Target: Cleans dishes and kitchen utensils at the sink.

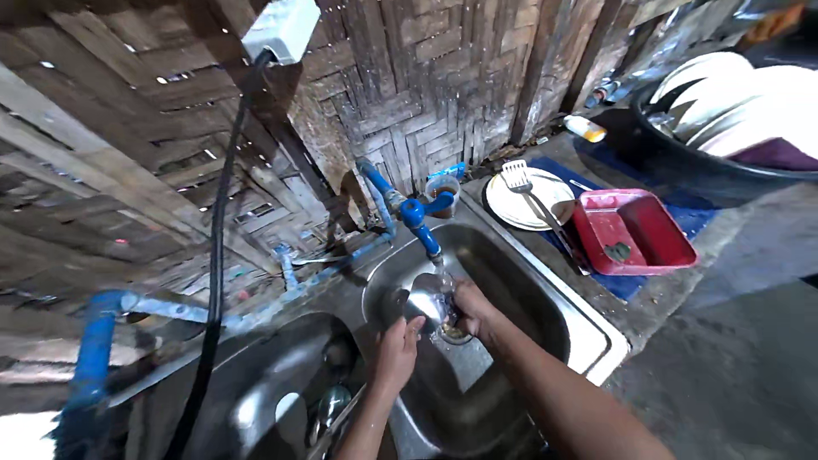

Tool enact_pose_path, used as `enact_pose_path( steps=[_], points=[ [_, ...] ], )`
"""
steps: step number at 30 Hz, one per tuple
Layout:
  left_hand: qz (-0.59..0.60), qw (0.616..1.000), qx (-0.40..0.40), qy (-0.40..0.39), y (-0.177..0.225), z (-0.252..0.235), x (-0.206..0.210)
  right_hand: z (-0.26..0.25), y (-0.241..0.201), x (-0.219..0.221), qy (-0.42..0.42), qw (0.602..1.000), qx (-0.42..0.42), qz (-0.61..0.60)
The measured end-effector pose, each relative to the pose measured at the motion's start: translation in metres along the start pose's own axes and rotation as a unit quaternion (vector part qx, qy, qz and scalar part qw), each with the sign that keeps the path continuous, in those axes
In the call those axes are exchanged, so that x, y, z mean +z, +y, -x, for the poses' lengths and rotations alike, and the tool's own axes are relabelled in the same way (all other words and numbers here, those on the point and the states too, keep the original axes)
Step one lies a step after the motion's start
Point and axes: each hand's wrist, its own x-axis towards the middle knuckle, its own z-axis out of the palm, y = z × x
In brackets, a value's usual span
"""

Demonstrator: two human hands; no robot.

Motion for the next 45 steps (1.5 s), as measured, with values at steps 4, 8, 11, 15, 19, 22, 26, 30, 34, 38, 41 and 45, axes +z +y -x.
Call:
enact_pose_path(
  steps=[4, 8, 11, 15, 19, 22, 26, 30, 34, 38, 41, 45],
  points=[
    [-0.069, 0.997, 0.026, -0.008, -0.001, 0.002, 0.001, -0.001, 0.004, -0.011, 0.019, 0.995, 0.073, -0.066],
    [-0.106, 0.993, 0.028, -0.031, 0.015, -0.007, -0.001, 0.000, 0.003, -0.020, 0.105, 0.991, -0.078, -0.001],
    [-0.185, 0.978, 0.019, -0.096, 0.039, -0.012, -0.007, 0.001, -0.013, -0.029, 0.125, 0.892, -0.288, 0.325],
    [-0.304, 0.946, 0.014, -0.107, 0.078, -0.011, -0.015, -0.015, -0.041, -0.037, 0.060, 0.847, -0.297, 0.437],
    [-0.270, 0.962, -0.026, -0.018, 0.104, -0.002, 0.000, -0.026, -0.065, -0.025, 0.058, 0.956, -0.204, 0.202],
    [-0.257, 0.964, -0.025, 0.070, 0.117, 0.013, 0.022, -0.020, -0.074, -0.026, 0.074, 0.990, -0.101, 0.068],
    [-0.251, 0.951, 0.015, 0.179, 0.119, 0.019, 0.052, -0.010, -0.082, -0.032, 0.069, 0.992, 0.035, -0.103],
    [-0.208, 0.969, -0.030, 0.130, 0.116, 0.017, 0.053, -0.022, -0.087, -0.050, 0.006, 0.991, 0.083, -0.103],
    [-0.215, 0.971, -0.093, 0.047, 0.111, 0.016, 0.036, -0.046, -0.101, -0.069, -0.032, 0.995, -0.071, 0.064],
    [-0.189, 0.972, -0.125, -0.057, 0.108, -0.011, 0.030, -0.038, -0.083, -0.043, -0.191, 0.849, -0.275, 0.409],
    [-0.159, 0.978, -0.132, -0.037, 0.088, -0.013, 0.030, -0.034, -0.070, -0.025, -0.182, 0.729, -0.300, 0.588],
    [-0.114, 0.987, -0.110, 0.000, 0.062, -0.001, 0.027, -0.042, -0.064, -0.002, -0.095, 0.789, -0.196, 0.574]
  ],
)
